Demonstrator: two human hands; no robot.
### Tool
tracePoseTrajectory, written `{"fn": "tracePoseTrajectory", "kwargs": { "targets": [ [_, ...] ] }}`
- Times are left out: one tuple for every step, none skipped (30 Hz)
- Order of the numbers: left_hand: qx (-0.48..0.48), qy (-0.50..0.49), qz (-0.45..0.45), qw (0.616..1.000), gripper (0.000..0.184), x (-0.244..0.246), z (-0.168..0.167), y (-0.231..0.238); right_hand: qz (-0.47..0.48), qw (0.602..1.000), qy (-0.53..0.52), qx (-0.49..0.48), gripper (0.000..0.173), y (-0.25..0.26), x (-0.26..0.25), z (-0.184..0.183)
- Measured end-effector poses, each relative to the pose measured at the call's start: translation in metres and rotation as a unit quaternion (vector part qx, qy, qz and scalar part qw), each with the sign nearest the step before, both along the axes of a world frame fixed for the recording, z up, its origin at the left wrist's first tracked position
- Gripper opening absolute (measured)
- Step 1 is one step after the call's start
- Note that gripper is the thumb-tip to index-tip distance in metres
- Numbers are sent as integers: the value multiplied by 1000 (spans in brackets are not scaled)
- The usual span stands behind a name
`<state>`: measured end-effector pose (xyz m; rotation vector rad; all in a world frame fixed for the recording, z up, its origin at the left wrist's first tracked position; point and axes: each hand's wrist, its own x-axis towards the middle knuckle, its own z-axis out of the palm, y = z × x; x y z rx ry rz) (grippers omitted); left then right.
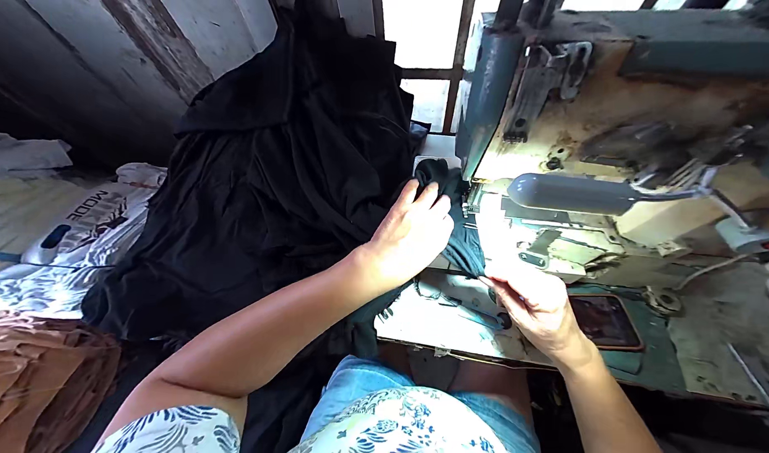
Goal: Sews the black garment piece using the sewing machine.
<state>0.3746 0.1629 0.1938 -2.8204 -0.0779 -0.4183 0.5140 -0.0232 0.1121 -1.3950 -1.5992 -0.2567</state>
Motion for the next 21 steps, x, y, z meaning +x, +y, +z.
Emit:
{"fn": "tracePoseTrajectory", "kwargs": {
  "targets": [
    [-1, 17, 13, 1000, 18, 8, 3, 4, -10, 1000, -3, -3, 23, 5, 2, 1],
    [0, 23, 22, 999, 18, 17, 3, 10, -21, 1000, -5, -7, 23, 9, 4, 2],
    [2, 21, 33, 999, 17, 23, 3, 14, -30, 999, -7, -11, 23, 13, 5, 3],
    [-1, 23, 44, 999, 19, 28, 4, 17, -39, 999, -11, -14, 23, 16, 6, 5],
    [-4, 18, 39, 999, 20, 29, 4, 18, -43, 999, -13, -15, 22, 19, 7, 7],
    [-10, 1, 8, 1000, 19, 26, 5, 19, -42, 999, -13, -14, 22, 20, 7, 8],
    [-28, -23, -48, 998, 15, 21, 4, 20, -34, 999, -10, -14, 22, 20, 8, 8],
    [-53, -42, -108, 992, 13, 14, 3, 20, -23, 1000, -4, -13, 22, 19, 8, 8],
    [-68, -58, -152, 984, 14, 9, 0, 21, -13, 1000, 1, -12, 22, 17, 9, 7],
    [-78, -63, -169, 981, 13, 5, -1, 22, -6, 1000, 3, -13, 22, 16, 10, 7],
    [-81, -58, -162, 982, 12, 2, -1, 22, -1, 1000, 4, -13, 22, 14, 10, 6],
    [-82, -43, -142, 986, 9, 0, 2, 22, 1, 1000, 2, -13, 22, 14, 11, 6],
    [-81, -25, -122, 989, 8, -2, 5, 22, 2, 1000, -5, -13, 22, 13, 11, 7],
    [-76, -16, -112, 991, 8, -2, 7, 22, 1, 1000, -13, -12, 22, 12, 11, 8],
    [-71, -16, -110, 991, 8, -1, 8, 22, -2, 1000, -22, -10, 22, 11, 11, 10],
    [-66, -21, -109, 992, 8, 0, 7, 22, -8, 1000, -29, -8, 22, 11, 10, 11],
    [-60, -27, -105, 992, 9, 2, 6, 23, -17, 999, -39, -7, 22, 12, 10, 12],
    [-51, -33, -97, 993, 9, 4, 5, 23, -30, 998, -48, -7, 22, 13, 10, 13],
    [-39, -36, -87, 995, 9, 8, 4, 24, -47, 997, -62, -13, 22, 14, 9, 14],
    [-29, -39, -77, 996, 9, 12, 3, 25, -67, 994, -78, -20, 22, 16, 9, 16],
    [-23, -35, -66, 997, 10, 16, 2, 27, -87, 991, -96, -26, 22, 19, 8, 17]
  ]
}}
